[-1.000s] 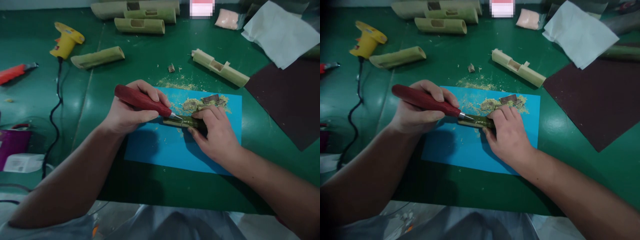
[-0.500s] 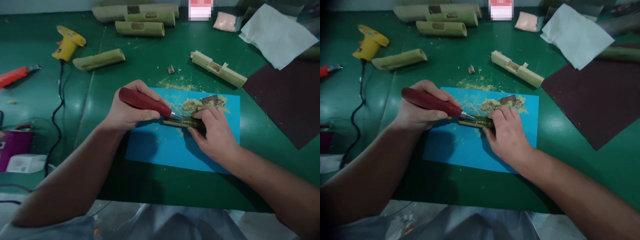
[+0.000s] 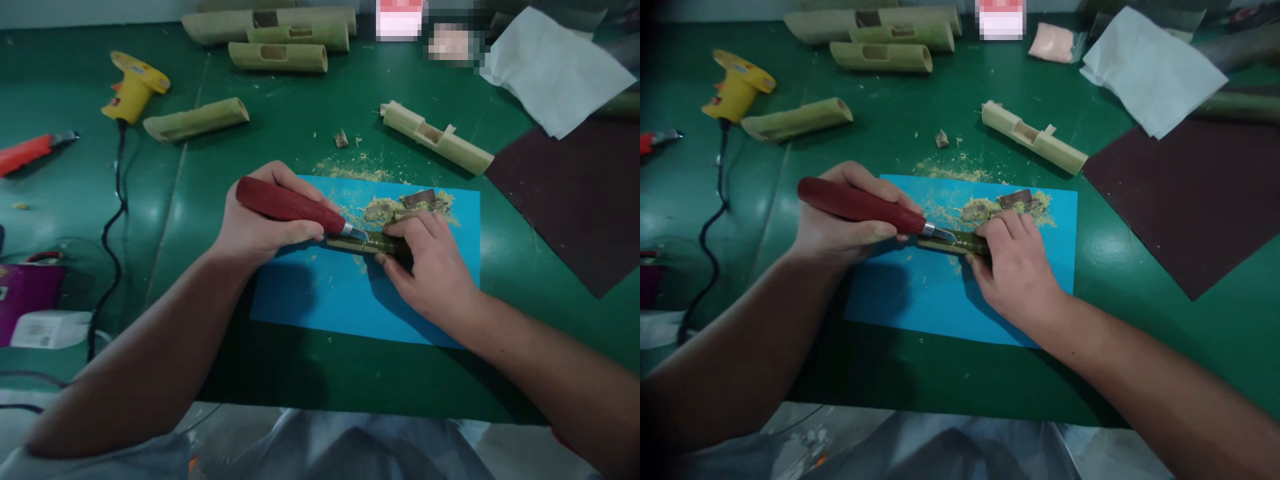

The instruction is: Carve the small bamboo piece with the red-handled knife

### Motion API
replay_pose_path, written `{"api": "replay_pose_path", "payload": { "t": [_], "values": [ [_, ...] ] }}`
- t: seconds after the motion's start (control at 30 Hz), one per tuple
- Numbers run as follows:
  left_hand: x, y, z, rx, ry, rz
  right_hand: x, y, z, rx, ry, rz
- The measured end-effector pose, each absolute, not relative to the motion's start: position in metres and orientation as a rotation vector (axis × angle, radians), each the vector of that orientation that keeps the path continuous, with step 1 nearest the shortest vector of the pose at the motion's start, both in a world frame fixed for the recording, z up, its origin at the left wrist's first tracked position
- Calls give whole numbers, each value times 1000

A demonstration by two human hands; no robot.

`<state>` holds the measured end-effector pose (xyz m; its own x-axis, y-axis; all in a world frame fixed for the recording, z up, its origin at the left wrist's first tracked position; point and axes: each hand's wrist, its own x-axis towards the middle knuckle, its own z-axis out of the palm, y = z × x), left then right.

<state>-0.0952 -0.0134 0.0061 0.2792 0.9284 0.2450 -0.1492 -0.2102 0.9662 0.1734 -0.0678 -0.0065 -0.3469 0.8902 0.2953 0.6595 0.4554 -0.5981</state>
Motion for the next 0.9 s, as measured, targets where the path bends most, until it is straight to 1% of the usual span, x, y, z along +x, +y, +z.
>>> {"api": "replay_pose_path", "payload": {
  "t": [0.07, 0.27, 0.57, 0.8, 0.9],
  "values": [
    [-94, -14, 6, 1406, 795, 1203, 173, -68, -6, -1296, -2118, 513],
    [-94, -7, 10, 1462, 598, 1126, 173, -67, -5, -1294, -2110, 519],
    [-94, -16, -1, 1384, 841, 1213, 172, -67, -6, -1296, -2117, 502],
    [-92, -8, 11, 1445, 577, 1038, 173, -67, -4, -1280, -2127, 519],
    [-91, -11, 8, 1387, 606, 1096, 173, -67, -4, -1276, -2122, 505]
  ]
}}
